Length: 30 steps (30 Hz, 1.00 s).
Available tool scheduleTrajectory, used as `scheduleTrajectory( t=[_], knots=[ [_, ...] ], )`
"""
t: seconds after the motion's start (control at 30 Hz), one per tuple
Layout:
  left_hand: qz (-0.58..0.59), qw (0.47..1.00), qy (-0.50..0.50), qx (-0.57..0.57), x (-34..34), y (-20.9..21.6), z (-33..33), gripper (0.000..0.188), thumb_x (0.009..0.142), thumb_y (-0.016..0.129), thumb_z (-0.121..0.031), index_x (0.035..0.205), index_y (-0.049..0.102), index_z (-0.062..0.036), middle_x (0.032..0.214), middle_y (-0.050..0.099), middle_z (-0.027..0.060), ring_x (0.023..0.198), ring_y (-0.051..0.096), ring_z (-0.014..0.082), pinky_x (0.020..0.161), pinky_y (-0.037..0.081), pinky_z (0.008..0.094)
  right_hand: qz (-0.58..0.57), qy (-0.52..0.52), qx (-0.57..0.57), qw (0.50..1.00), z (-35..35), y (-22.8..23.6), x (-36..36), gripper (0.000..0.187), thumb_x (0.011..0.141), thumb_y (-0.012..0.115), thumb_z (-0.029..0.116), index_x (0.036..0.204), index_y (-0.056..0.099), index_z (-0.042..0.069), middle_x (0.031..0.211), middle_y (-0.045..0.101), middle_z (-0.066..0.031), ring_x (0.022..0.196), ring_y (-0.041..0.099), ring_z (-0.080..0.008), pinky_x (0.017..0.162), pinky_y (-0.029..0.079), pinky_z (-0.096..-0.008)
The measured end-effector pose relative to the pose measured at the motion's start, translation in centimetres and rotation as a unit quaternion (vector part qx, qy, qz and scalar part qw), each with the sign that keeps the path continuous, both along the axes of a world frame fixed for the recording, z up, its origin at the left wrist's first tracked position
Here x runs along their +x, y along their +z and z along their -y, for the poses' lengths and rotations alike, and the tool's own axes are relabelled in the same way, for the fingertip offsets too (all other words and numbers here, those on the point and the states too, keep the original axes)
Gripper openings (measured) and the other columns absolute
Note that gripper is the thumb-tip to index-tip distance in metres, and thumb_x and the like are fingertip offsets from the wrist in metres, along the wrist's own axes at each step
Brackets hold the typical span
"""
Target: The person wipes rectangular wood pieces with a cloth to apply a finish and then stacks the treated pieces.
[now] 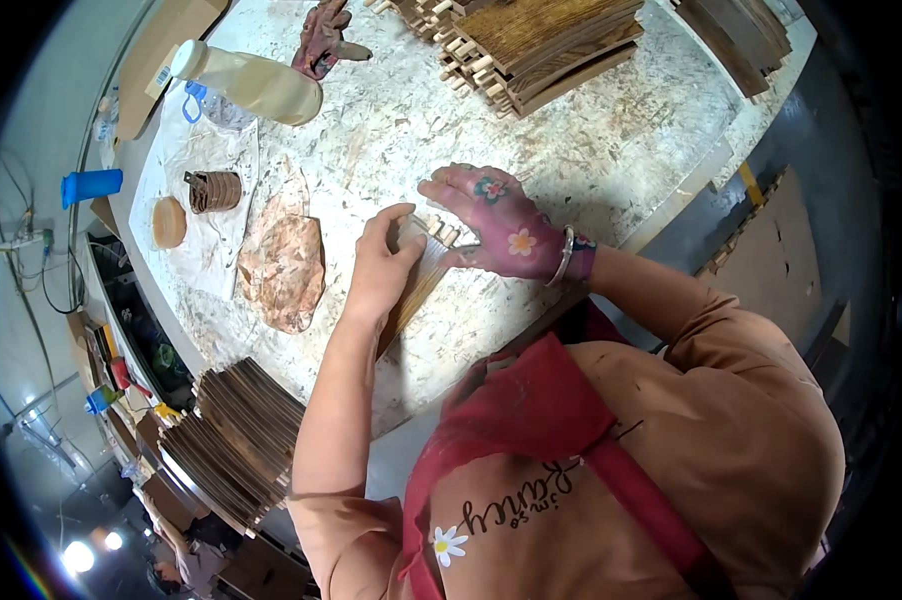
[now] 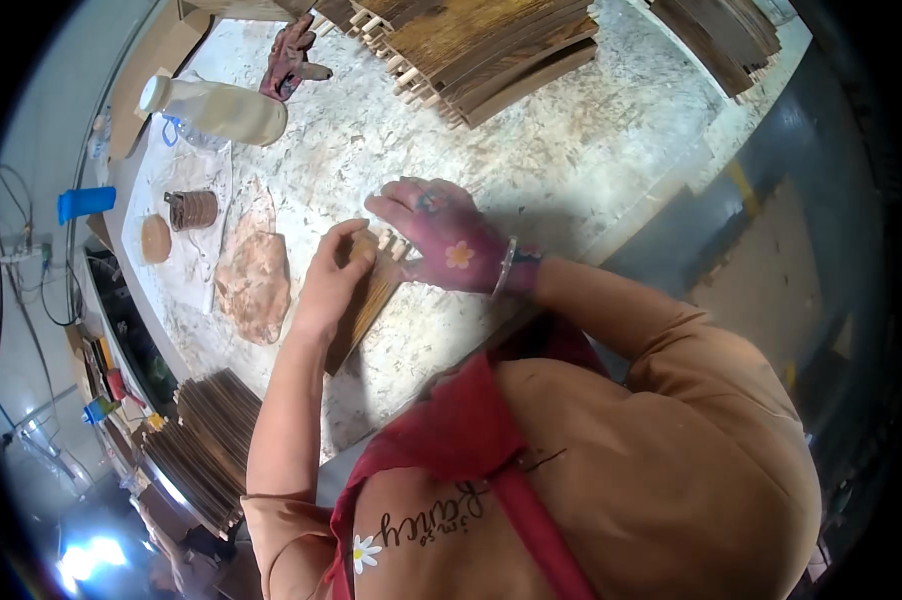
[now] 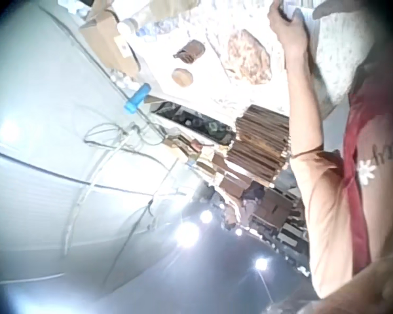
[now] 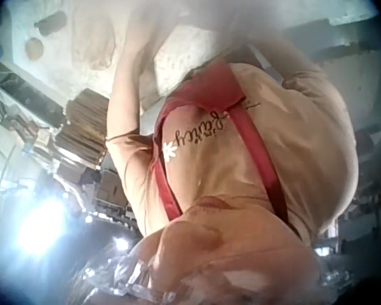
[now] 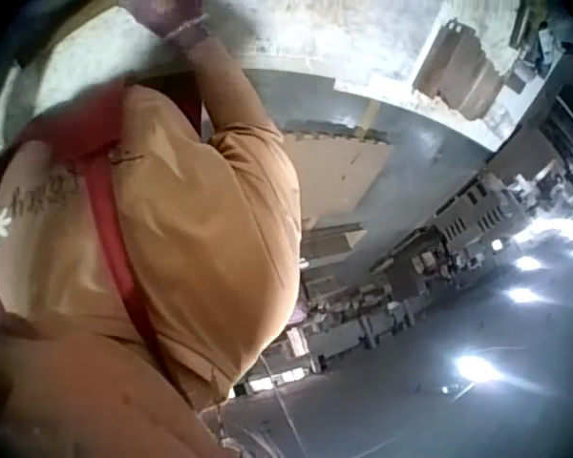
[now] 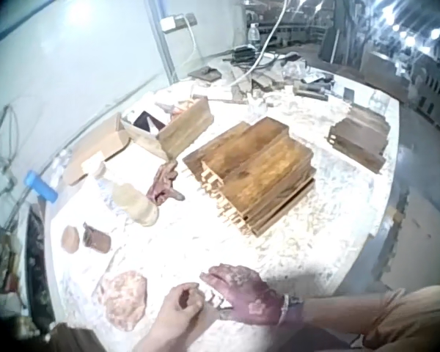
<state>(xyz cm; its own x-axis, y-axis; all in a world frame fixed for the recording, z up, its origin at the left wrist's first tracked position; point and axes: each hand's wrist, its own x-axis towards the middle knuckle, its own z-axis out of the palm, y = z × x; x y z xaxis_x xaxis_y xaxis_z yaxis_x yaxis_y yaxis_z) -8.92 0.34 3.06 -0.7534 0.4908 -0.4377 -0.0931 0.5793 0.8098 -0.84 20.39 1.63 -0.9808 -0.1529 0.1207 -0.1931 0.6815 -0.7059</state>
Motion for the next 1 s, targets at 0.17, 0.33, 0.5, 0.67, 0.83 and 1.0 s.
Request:
scheduleTrajectory(
  t=[0.17,0.33,0.5,0.67,0.83,1.0],
  knots=[
    [0.054,0.997,0.044,0.012,0.2,1.0,-0.9,0.039,0.09,0.063,-0.001,0.128,0.055,-0.0059,0.117,0.059,0.0067,0.11,0.054,0.0168,0.099,0.042,0.0289,-0.021,-0.039,0.003,0.999,0.5,-0.7,0.2,0.082,0.076,0.077,0.036,0.145,0.04,0.011,0.139,0.048,-0.0128,0.134,0.042,-0.0305,0.112,0.027,-0.0461],
    [-0.011,0.999,0.024,-0.023,0.3,0.0,-0.5,0.039,0.088,0.067,-0.009,0.126,0.057,-0.0068,0.117,0.06,0.0109,0.107,0.057,0.0197,0.095,0.045,0.032,-0.025,-0.044,0.015,0.999,1.0,-0.8,0.3,0.082,0.077,0.078,0.035,0.145,0.039,0.011,0.139,0.049,-0.0127,0.135,0.042,-0.031,0.112,0.026,-0.0467],
    [0.017,0.999,0.037,-0.022,0.0,0.6,-0.9,0.046,0.086,0.067,-0.014,0.13,0.055,-0.0071,0.125,0.055,0.0167,0.113,0.055,0.0247,0.099,0.043,0.0343,-0.006,-0.034,0.019,0.999,0.4,-0.5,0.1,0.081,0.08,0.072,0.05,0.144,0.042,0.01,0.14,0.05,-0.0165,0.133,0.044,-0.0344,0.113,0.027,-0.0475],
    [0.03,0.999,0.029,0.029,-0.2,-0.6,0.1,0.054,0.083,0.069,-0.014,0.134,0.052,-0.0083,0.128,0.053,0.0201,0.117,0.054,0.0317,0.102,0.041,0.0391,-0.005,-0.044,0.02,0.999,0.6,-0.2,0.2,0.083,0.08,0.07,0.055,0.143,0.043,0.008,0.136,0.052,-0.0205,0.133,0.042,-0.0393,0.112,0.028,-0.0477],
    [-0.042,0.998,0.01,-0.045,0.1,-1.1,-0.3,0.049,0.087,0.067,-0.015,0.134,0.052,-0.0077,0.122,0.057,0.0151,0.113,0.055,0.0277,0.1,0.042,0.037,-0.013,-0.044,0.025,0.999,1.0,-0.3,0.3,0.084,0.079,0.07,0.057,0.142,0.043,0.008,0.136,0.052,-0.0204,0.133,0.043,-0.0387,0.112,0.028,-0.0468],
    [0.029,0.963,0.224,0.145,-0.1,1.6,-0.1,0.029,0.094,0.059,-0.014,0.122,0.06,-0.0049,0.108,0.06,0.0065,0.102,0.055,0.017,0.089,0.044,0.028,-0.008,-0.029,0.009,1.0,-0.1,0.8,0.0,0.074,0.084,0.07,0.044,0.142,0.043,0.008,0.137,0.051,-0.0185,0.131,0.044,-0.0377,0.111,0.032,-0.0452]
  ],
)
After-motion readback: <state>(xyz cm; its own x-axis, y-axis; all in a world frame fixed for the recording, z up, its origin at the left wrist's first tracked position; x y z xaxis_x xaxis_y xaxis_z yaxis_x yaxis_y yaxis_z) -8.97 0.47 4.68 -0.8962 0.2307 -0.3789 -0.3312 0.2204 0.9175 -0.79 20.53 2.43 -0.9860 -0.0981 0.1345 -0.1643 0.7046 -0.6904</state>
